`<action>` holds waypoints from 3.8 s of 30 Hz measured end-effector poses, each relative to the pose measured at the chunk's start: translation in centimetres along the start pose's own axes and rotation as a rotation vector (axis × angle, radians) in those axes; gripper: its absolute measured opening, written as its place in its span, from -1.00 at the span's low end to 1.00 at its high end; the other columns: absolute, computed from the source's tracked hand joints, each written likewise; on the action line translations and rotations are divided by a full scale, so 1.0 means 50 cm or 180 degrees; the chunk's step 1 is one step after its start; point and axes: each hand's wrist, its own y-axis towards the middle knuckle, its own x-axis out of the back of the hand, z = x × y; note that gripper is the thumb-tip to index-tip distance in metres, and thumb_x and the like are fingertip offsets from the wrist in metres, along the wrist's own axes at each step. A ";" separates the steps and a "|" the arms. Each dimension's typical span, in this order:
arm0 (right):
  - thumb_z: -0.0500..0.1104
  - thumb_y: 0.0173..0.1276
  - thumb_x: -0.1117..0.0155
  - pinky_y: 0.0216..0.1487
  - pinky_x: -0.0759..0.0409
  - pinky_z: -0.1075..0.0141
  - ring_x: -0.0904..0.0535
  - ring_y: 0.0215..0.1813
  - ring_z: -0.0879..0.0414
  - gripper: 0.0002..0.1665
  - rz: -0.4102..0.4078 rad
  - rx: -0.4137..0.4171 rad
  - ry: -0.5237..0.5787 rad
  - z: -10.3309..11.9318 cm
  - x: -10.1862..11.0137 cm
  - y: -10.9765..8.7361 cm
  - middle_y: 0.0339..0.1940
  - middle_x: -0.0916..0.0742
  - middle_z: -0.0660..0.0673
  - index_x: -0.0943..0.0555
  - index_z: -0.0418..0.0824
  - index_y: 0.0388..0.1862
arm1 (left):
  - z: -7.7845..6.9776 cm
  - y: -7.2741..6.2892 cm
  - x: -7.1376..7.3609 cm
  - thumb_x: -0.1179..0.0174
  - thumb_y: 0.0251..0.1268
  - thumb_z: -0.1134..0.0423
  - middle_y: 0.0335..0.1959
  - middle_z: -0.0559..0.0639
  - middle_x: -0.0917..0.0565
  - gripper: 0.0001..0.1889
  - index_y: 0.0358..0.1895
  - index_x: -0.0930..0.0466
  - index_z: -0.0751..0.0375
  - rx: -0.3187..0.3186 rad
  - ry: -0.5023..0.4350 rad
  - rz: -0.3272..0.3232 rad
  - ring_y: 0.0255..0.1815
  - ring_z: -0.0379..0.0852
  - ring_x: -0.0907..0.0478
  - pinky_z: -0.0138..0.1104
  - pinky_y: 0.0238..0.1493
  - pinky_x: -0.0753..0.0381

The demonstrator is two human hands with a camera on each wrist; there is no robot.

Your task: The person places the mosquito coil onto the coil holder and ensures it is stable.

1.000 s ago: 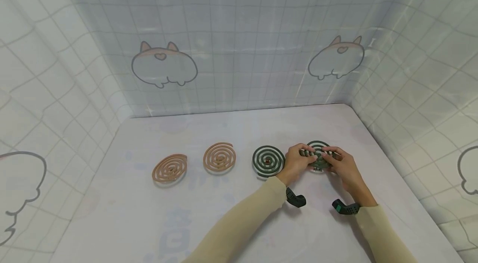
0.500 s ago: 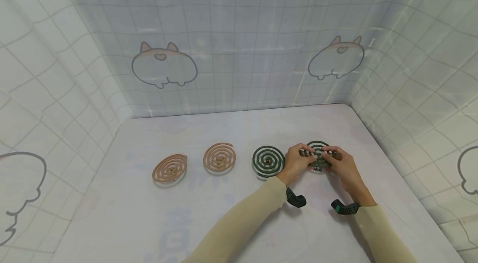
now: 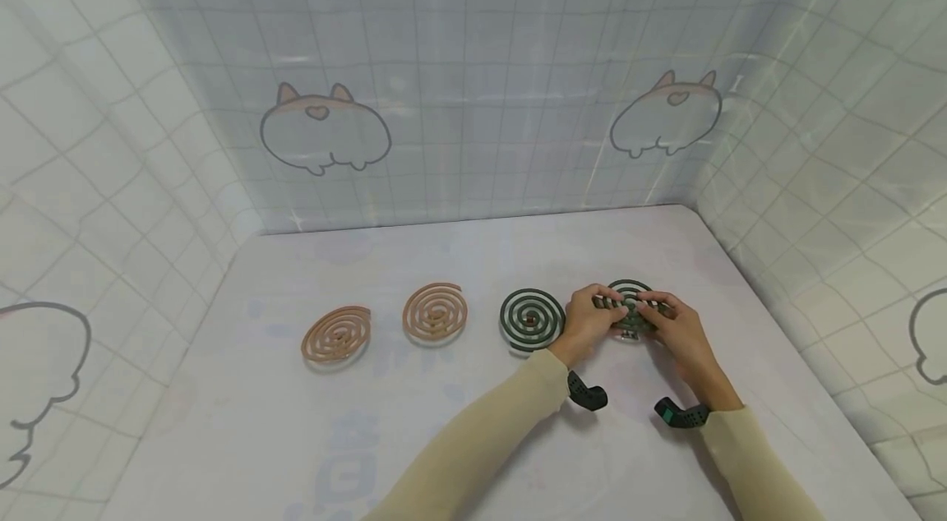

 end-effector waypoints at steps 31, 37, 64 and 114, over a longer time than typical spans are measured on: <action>0.01 0.57 -0.26 -0.08 -0.68 0.37 -0.64 -0.08 0.26 -0.45 0.0024 0.0049 0.0002 -0.003 0.004 0.003 0.03 -0.66 -0.06 -0.48 -0.30 0.34 | -0.003 -0.002 -0.002 -0.41 0.27 0.46 -0.46 0.02 -0.56 -0.85 -0.22 -0.72 0.12 -0.0011 0.0186 0.0013 -0.46 -0.02 -0.65 -0.15 -0.36 -0.77; -0.02 0.58 -0.25 -0.09 -0.69 0.36 -0.63 -0.09 0.24 -0.47 0.0032 0.0035 -0.0046 -0.002 0.005 0.005 -0.02 -0.66 -0.07 -0.47 -0.30 0.35 | -0.008 -0.003 -0.004 -0.42 0.26 0.48 -0.45 0.01 -0.57 -0.85 -0.21 -0.72 0.16 -0.0002 0.0184 -0.0036 -0.47 -0.04 -0.66 -0.14 -0.36 -0.77; 0.05 0.53 -0.30 -0.06 -0.68 0.35 -0.63 -0.01 0.19 -0.41 0.0157 0.0097 -0.0181 0.002 0.008 0.002 0.11 -0.66 -0.22 -0.49 -0.27 0.35 | -0.015 -0.011 -0.001 -0.41 0.24 0.42 -0.49 -0.06 -0.55 -0.86 -0.27 -0.73 0.07 -0.0018 0.0488 -0.0099 -0.56 -0.19 -0.47 -0.35 -0.55 -0.48; 0.10 0.51 -0.32 -0.10 -0.63 0.37 -0.60 -0.05 0.25 -0.41 -0.0007 -0.0114 0.0011 -0.009 0.010 0.006 0.00 -0.69 0.06 -0.53 -0.23 0.32 | -0.005 -0.003 -0.003 -0.33 0.36 0.46 -0.47 0.00 -0.52 -0.93 -0.24 -0.70 0.21 -0.0026 0.0142 0.0055 -0.48 -0.14 -0.53 -0.17 -0.33 -0.77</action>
